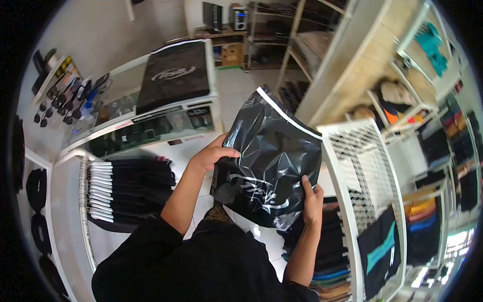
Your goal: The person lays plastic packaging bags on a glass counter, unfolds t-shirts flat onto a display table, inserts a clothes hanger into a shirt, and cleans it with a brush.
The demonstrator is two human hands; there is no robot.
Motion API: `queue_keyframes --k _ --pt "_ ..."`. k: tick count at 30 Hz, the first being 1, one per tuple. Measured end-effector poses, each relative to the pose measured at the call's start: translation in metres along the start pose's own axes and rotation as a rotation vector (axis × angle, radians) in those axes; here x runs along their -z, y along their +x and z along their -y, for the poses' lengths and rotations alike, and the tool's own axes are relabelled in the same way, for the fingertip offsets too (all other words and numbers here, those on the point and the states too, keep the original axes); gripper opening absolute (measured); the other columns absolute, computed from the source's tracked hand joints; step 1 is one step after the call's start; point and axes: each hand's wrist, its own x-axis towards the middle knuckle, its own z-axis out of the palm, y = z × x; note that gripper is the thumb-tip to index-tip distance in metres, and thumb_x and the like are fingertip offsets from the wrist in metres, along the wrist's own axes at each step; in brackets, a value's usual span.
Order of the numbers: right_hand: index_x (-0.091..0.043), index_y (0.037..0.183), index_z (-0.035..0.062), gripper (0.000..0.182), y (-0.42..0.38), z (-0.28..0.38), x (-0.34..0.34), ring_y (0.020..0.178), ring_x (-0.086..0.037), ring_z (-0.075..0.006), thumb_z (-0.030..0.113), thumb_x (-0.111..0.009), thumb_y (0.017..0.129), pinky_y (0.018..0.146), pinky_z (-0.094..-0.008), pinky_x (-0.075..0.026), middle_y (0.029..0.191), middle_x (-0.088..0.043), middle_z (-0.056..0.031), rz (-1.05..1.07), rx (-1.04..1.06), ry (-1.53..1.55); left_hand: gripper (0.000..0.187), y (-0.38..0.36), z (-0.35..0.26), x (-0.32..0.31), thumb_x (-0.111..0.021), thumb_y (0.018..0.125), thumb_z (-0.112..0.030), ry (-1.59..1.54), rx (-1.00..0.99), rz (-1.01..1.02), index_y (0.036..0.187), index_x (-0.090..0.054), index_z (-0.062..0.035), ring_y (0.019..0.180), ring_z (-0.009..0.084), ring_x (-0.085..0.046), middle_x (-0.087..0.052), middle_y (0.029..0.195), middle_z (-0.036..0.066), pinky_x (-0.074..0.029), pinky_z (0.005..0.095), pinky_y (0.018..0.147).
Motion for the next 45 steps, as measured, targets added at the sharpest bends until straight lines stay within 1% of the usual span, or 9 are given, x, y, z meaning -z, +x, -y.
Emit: queue_keyframes --k 7,11,17,22,25,26,29,36,45 --pt "-0.072 0.111 -0.0045 0.029 0.106 0.066 -0.171 0.086 -0.058 -0.0075 0.022 -0.062 0.104 0.077 -0.0246 -0.046 0.098 -0.071 0.0002 0.261 0.246 -0.087 0.086 0.002 -0.100 0.121 -0.067 0.080 -0.002 -0.112 -0.282 -0.218 0.160 -0.034 -0.0082 0.102 0.0139 -0.059 -0.058 0.124 0.006 -0.050 0.0282 0.090" --pt "-0.071 0.109 0.0011 0.025 0.146 0.108 -0.263 0.082 -0.061 -0.0070 0.025 -0.064 0.103 0.074 -0.0239 -0.048 0.095 -0.071 0.0008 0.348 0.415 -0.133 0.088 0.006 -0.159 0.180 -0.065 0.081 -0.001 -0.045 -0.413 -0.282 0.161 -0.032 -0.0102 0.102 0.0135 -0.059 -0.057 0.126 0.006 -0.049 0.0270 0.092" --pt "-0.071 0.109 -0.0042 0.031 0.226 0.135 -0.383 0.084 -0.061 -0.0096 0.025 -0.066 0.101 0.077 -0.0263 -0.048 0.097 -0.072 -0.0035 0.456 0.496 -0.211 0.075 0.018 -0.217 0.264 -0.064 0.083 -0.003 0.016 -0.487 -0.437 0.154 -0.041 -0.0072 0.108 0.0174 -0.063 -0.064 0.125 0.009 -0.051 0.0305 0.095" --pt "-0.072 0.112 -0.0040 0.035 0.314 0.108 -0.471 0.087 -0.068 -0.0152 0.028 -0.070 0.097 0.081 -0.0296 -0.051 0.099 -0.075 -0.0087 0.535 0.355 -0.276 0.047 0.051 -0.213 0.356 -0.072 0.087 -0.011 0.185 -0.335 -0.717 0.131 -0.061 -0.0031 0.102 0.0186 -0.067 -0.071 0.114 0.011 -0.055 0.0312 0.085" --pt "-0.073 0.115 0.0006 0.041 0.375 0.059 -0.500 0.092 -0.071 -0.0220 0.035 -0.073 0.092 0.084 -0.0340 -0.052 0.099 -0.076 -0.0117 0.390 0.451 -0.483 0.046 0.075 -0.176 0.417 -0.076 0.085 -0.016 0.398 -0.305 -0.924 0.128 -0.065 -0.0032 0.102 0.0203 -0.069 -0.073 0.112 0.013 -0.056 0.0352 0.084" --pt "-0.074 0.117 0.0082 0.043 0.395 0.042 -0.506 0.102 -0.072 -0.0309 0.040 -0.073 0.089 0.091 -0.0402 -0.053 0.103 -0.076 -0.0148 0.318 0.451 -0.632 0.048 0.078 -0.170 0.429 -0.079 0.084 -0.020 0.547 -0.302 -1.015 0.128 -0.066 -0.0037 0.102 0.0224 -0.070 -0.074 0.112 0.014 -0.057 0.0387 0.086" --pt "-0.075 0.117 0.0124 0.041 0.358 0.048 -0.507 0.108 -0.070 -0.0354 0.041 -0.072 0.089 0.096 -0.0446 -0.052 0.107 -0.076 -0.0156 0.171 0.454 -0.866 0.054 0.074 -0.173 0.408 -0.081 0.083 -0.026 0.899 -0.170 -1.284 0.131 -0.066 -0.0064 0.102 0.0282 -0.072 -0.075 0.109 0.014 -0.055 0.0444 0.090" --pt "-0.076 0.111 0.0158 0.031 0.342 0.042 -0.499 0.104 -0.071 -0.0365 0.038 -0.069 0.091 0.092 -0.0456 -0.055 0.101 -0.077 -0.0128 0.068 0.508 -0.956 0.045 0.067 -0.175 0.402 -0.078 0.085 -0.027 0.990 -0.053 -1.280 0.125 -0.071 -0.0079 0.104 0.0309 -0.071 -0.078 0.102 0.007 -0.055 0.0463 0.090" --pt "-0.077 0.108 0.0169 0.027 0.324 0.049 -0.514 0.099 -0.073 -0.0366 0.035 -0.068 0.090 0.086 -0.0476 -0.057 0.101 -0.077 -0.0139 0.009 0.574 -0.996 0.048 0.064 -0.170 0.396 -0.078 0.086 -0.041 1.281 -0.033 -1.400 0.122 -0.073 -0.0097 0.103 0.0325 -0.071 -0.076 0.108 0.011 -0.054 0.0457 0.089"
